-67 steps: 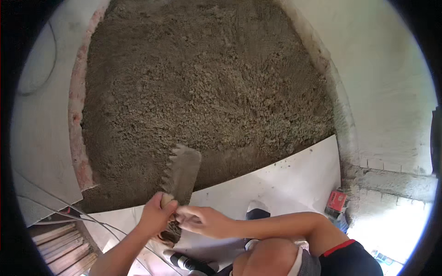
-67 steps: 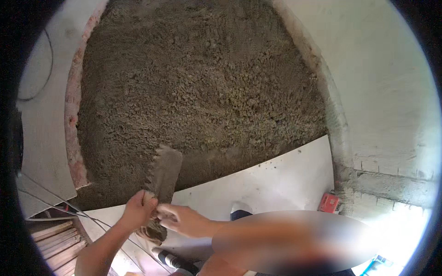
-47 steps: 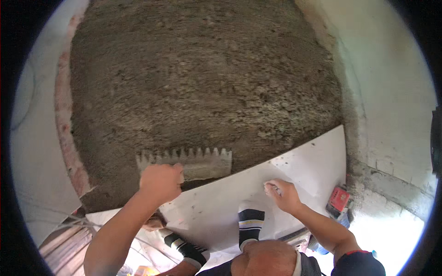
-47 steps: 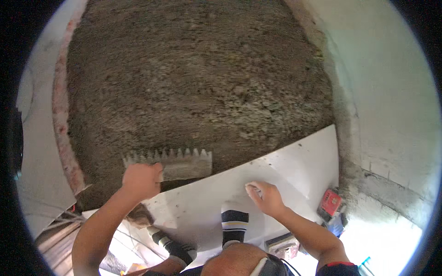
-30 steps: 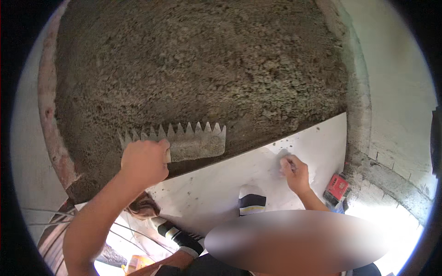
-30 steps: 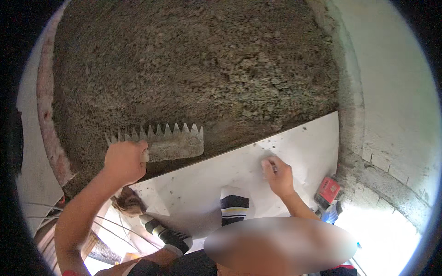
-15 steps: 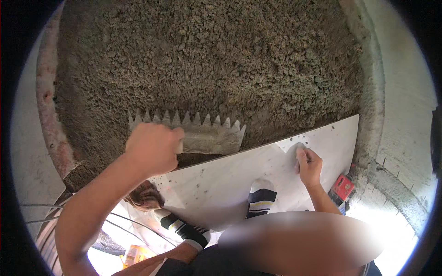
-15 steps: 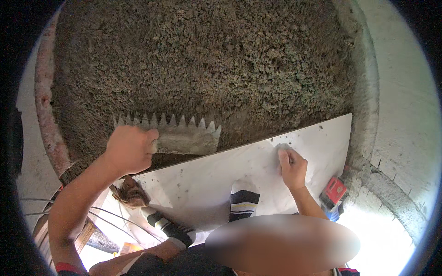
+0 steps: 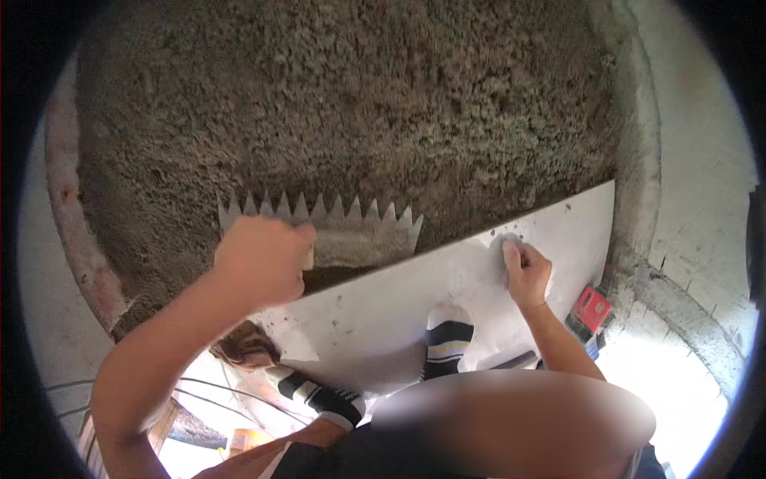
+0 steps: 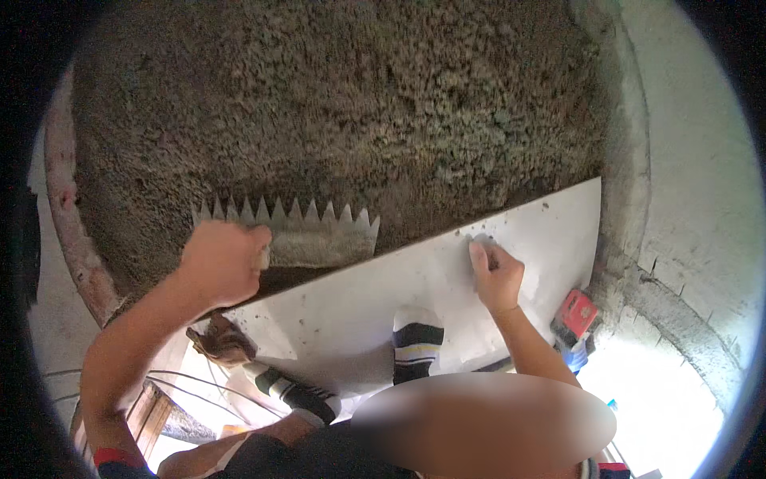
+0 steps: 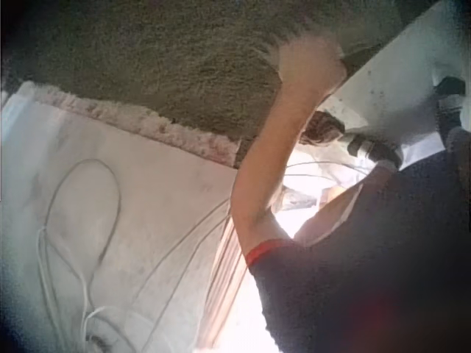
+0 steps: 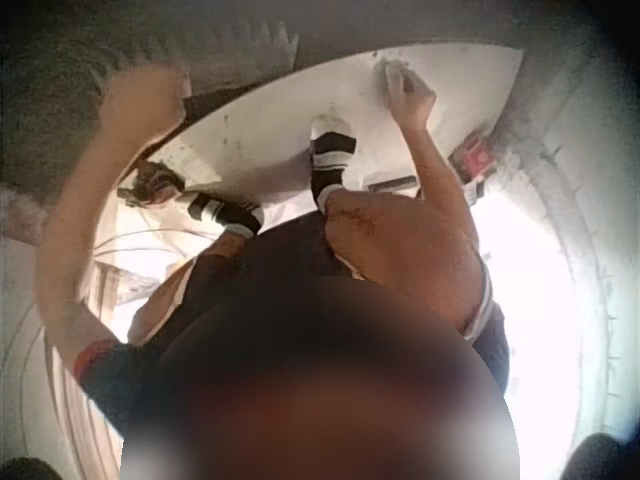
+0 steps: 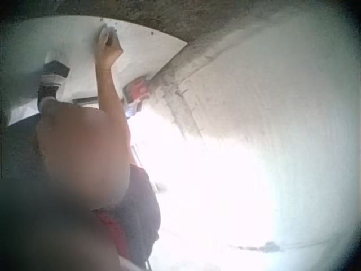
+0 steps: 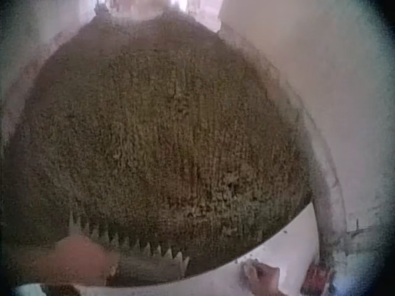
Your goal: The person is leveling sand/cement mixture and preparing to lay tiles, using a notched trowel and a laser level.
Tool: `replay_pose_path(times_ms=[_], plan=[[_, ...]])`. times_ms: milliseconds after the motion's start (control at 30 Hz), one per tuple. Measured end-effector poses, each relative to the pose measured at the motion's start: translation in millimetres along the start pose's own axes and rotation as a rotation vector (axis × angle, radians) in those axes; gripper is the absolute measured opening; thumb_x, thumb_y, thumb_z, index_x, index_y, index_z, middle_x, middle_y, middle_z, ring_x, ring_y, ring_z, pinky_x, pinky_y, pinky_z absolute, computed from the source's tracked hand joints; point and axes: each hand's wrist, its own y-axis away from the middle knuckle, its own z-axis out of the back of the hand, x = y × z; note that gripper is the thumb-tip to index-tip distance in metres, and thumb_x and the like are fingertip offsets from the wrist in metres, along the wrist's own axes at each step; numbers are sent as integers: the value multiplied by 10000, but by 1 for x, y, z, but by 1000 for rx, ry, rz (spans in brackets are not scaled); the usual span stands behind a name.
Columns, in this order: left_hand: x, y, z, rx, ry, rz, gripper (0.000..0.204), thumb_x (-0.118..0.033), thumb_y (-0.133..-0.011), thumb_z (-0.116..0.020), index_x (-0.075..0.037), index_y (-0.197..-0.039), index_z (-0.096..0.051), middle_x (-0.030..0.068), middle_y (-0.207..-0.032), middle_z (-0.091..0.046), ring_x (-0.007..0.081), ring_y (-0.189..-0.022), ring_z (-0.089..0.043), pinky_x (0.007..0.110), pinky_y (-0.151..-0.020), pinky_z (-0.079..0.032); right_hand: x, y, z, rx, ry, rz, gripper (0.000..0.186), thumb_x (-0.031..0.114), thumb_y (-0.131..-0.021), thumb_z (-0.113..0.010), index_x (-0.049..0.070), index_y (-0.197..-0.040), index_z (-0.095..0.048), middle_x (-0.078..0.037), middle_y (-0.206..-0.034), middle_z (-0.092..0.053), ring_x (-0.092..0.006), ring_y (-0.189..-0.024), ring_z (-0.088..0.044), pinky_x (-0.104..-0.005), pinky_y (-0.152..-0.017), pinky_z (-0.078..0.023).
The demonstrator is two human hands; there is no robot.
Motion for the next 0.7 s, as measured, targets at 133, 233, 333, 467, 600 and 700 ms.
replay_pose_path(times_ms=[133,233,333,467,600,700], plan=[[8,11,-3,42,36,-23,289,-130,-689,-669,-86,-974,-667,157,-781,-699,346,-778,-698,459,-724,-543,3,1,-4,9,-74,-51,325,258,-936,-687,-15,-763,-650,-13,-531,-518,-64,-486,-441,-267,-467,-388],[-2,5,-1,25,20,-7,276,-126,-691,-664,-87,-964,-666,158,-773,-697,347,-779,-698,461,-726,-543,2,0,-4,-7,-40,10,334,268,-935,-686,-16,-763,-647,-21,-541,-513,-73,-498,-420,-264,-477,-388],[-6,3,3,31,24,-15,281,-134,-693,-666,-86,-970,-666,159,-772,-696,348,-786,-697,463,-728,-543,-7,1,-2,-10,-4,16,329,278,-928,-690,-13,-777,-656,-23,-556,-523,-79,-506,-423,-263,-486,-394],[10,13,1,66,3,-9,274,-140,-684,-666,-80,-952,-670,164,-777,-695,363,-775,-692,469,-730,-542,-5,6,-5,-59,7,70,321,291,-908,-704,8,-765,-654,-13,-542,-515,-83,-491,-439,-264,-485,-404],[3,8,0,-46,2,-66,213,-116,-665,-655,-90,-876,-647,178,-713,-667,386,-717,-678,498,-680,-531,6,1,-7,-65,-77,-41,315,298,-898,-716,18,-766,-660,-15,-543,-527,-80,-491,-465,-265,-485,-413],[-1,0,5,18,33,-61,221,-125,-675,-657,-93,-894,-657,173,-718,-671,390,-711,-676,495,-672,-531,-3,0,-9,-63,-4,-55,314,306,-895,-722,19,-781,-671,-18,-559,-552,-69,-510,-499,-264,-489,-423]])
